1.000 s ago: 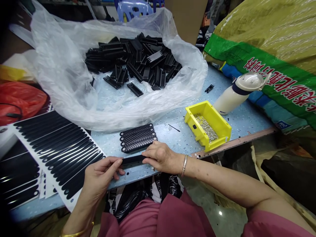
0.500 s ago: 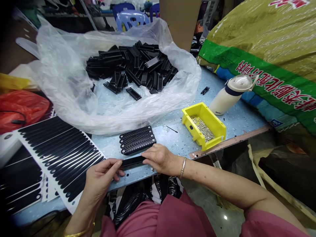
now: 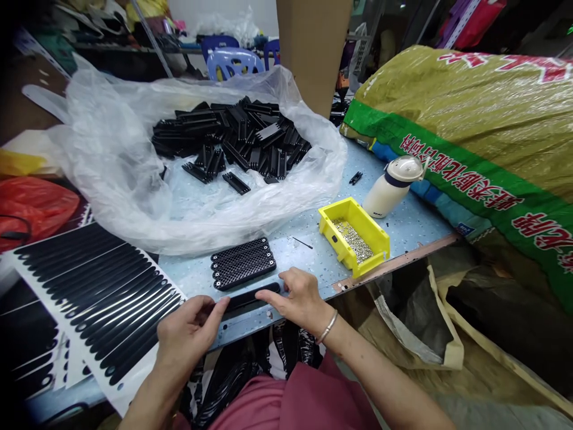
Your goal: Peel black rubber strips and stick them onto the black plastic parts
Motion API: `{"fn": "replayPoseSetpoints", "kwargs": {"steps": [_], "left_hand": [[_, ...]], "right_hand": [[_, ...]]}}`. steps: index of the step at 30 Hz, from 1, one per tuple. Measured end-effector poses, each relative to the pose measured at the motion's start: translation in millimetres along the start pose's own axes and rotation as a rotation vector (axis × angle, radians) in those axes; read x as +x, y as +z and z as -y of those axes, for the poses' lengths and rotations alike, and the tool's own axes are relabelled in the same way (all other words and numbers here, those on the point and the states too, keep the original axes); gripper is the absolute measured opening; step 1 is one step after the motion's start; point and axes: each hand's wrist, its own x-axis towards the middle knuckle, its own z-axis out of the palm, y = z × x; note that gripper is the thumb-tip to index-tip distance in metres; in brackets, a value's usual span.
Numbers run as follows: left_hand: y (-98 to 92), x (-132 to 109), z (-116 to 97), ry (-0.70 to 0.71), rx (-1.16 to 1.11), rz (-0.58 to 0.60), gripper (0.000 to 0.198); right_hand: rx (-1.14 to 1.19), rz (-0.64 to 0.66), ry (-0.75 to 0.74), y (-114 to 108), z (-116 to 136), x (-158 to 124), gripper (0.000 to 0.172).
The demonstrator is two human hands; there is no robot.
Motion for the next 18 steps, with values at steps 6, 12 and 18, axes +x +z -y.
{"fn": "replayPoseSetpoints", "kwargs": {"steps": [6, 12, 18], "left_hand": [[21.9, 3, -5, 0.079, 0.219, -0.128, 0.045], [18.2, 0, -3, 0.093, 0.130, -0.049, 0.039], [24.3, -1, -17, 0.070, 0.353, -0.077, 0.048]], "right_hand": [[-0.035, -0.046, 0.035, 20, 8, 3, 0.042], [-0.072, -0.064, -0.003, 18, 6, 2, 0.041], [-0.043, -0.065, -0.049, 20, 3, -1, 0.041]]}}
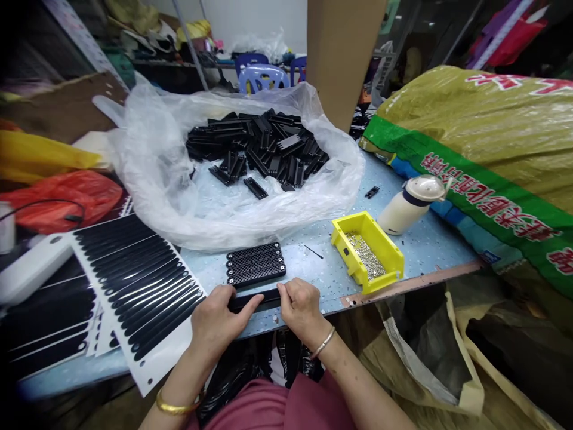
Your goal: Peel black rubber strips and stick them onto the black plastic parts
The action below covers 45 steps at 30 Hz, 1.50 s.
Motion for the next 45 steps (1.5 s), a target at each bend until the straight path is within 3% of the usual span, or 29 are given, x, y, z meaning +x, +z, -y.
{"fn": "replayPoseSetpoints", "kwargs": {"steps": [3, 6, 10, 15, 18, 20, 23, 26, 29, 32, 35, 38, 45], "left_hand": [[0.6, 1, -1, -0.031, -0.056, 0.053, 0.042], [-7.2, 0, 11, -0.055, -0.235, 0.111, 0.031], [-40.8, -11, 45, -0.132, -0.379, -0.005, 0.026], [-92.7, -48, 99, -0.467, -0.183, -0.148, 0.031], [-101.3, -72, 118, -0.666, -0.174, -0.154, 0.040], [-96.5, -82, 120, -0.795, -0.337, -0.141, 0.044], [-84.4, -87, 110, -0.977, -0.674, -0.125, 0.043], [-79.5, -89, 99, -1.075, -1.017, -0.172, 0.042], [-83.7, -100, 94, -1.115, -1.304, -0.198, 0.042], [-89.7, -119, 95, -1.138, -1.407, -0.162, 0.047], [-92.3, -135, 95, -1.142, -1.470, -0.101, 0.047], [-92.1, -139, 94, -1.120, -1.559, -0.100, 0.034], [-92.8, -127, 92, -1.046, -1.588, -0.039, 0.026]], "right_hand": [[0.009, -0.013, -0.030, 1, -3, -1, 0.040], [-0.025, -0.025, -0.049, 0, -3, -1, 0.040], [-0.020, 0.024, -0.036, -6, -1, -1, 0.044], [0.153, 0.051, 0.033, -18, -3, -2, 0.034], [0.162, 0.018, 0.066, -31, 1, -1, 0.029], [0.119, -0.002, 0.010, -38, 13, 1, 0.022], [0.183, 0.040, -0.186, -36, 46, 6, 0.015], [0.399, 0.167, -0.366, -14, 85, 9, 0.019], [0.481, 0.327, -0.442, 19, 113, 9, 0.017], [0.456, 0.400, -0.481, 48, 128, 7, 0.017], [0.409, 0.530, -0.479, 64, 134, 2, 0.011], [0.340, 0.646, -0.474, 66, 133, -2, 0.008], [0.382, 0.676, -0.421, 61, 144, 3, 0.020]]}}
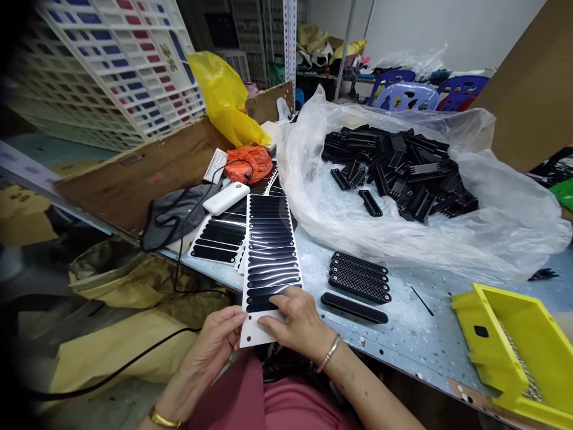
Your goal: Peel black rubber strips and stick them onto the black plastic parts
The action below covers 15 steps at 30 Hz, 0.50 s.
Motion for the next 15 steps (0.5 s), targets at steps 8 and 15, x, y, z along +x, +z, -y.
{"fn": "replayPoseSetpoints", "kwargs": {"steps": [8, 15], "left_hand": [[19.0, 7, -10, 0.075, 0.110, 0.074, 0.025], [13.8, 11, -8, 0.080, 0.112, 0.097, 0.029]], "right_hand": [[0.159, 0.003, 0.178, 17, 19, 17, 0.024], [0.390, -0.004, 0.279, 21, 9, 28, 0.023]]}}
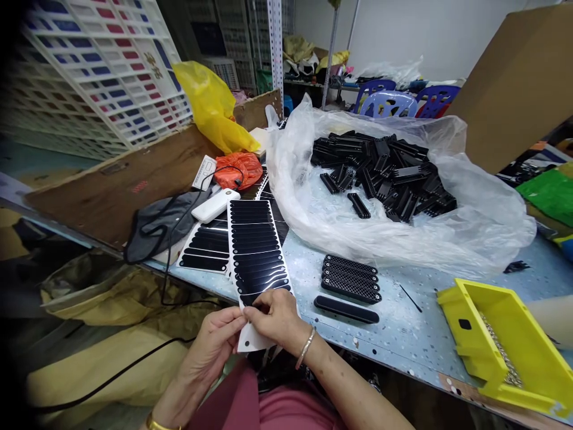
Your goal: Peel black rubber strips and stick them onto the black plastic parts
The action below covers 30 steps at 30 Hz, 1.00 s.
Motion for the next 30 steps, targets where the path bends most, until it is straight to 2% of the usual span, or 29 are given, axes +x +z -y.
{"fn": "replayPoseSetpoints", "kwargs": {"steps": [3, 5, 7, 10, 13, 15, 17, 21, 22, 24, 26, 28, 30], "left_hand": [[-5.8, 0, 3, -0.035, -0.008, -0.107, 0.032], [-9.7, 1, 6, -0.060, 0.000, -0.198, 0.036], [-13.0, 3, 10, -0.069, 0.027, -0.253, 0.040], [-18.2, 6, 10, -0.028, 0.137, -0.281, 0.045], [-23.8, 6, 2, 0.088, 0.347, -0.359, 0.046], [-23.7, 1, -6, 0.173, 0.426, -0.402, 0.046], [-15.8, -7, -11, 0.151, 0.377, -0.309, 0.047], [22.8, -29, -7, -0.124, 0.087, 0.208, 0.059], [34.1, -33, -5, -0.146, 0.015, 0.288, 0.061], [53.9, -39, -1, -0.164, -0.100, 0.329, 0.053], [67.1, -39, 1, -0.204, -0.143, 0.305, 0.038], [73.6, -34, 2, -0.253, -0.127, 0.293, 0.029], [76.1, -28, 3, -0.268, -0.100, 0.286, 0.028]], "right_hand": [[0.302, -0.056, 0.099, -23, -3, 1, 0.034], [0.493, -0.209, 0.174, -55, -4, -4, 0.031], [0.640, -0.377, 0.187, -95, -3, -15, 0.025], [0.729, -0.573, 0.138, -150, 1, -38, 0.021], [0.707, -0.623, 0.083, -173, 5, -61, 0.018], [0.687, -0.544, 0.050, -169, 8, -74, 0.016], [0.688, -0.419, 0.003, -155, 12, -85, 0.014], [0.665, -0.174, -0.141, -120, 20, -104, 0.017], [0.625, -0.134, -0.162, -113, 21, -109, 0.019], [0.549, -0.093, -0.174, -102, 21, -120, 0.021], [0.526, -0.076, -0.157, -97, 17, -132, 0.020], [0.539, -0.055, -0.120, -96, 9, -144, 0.021], [0.522, -0.033, -0.061, -99, 1, -154, 0.030]]}}
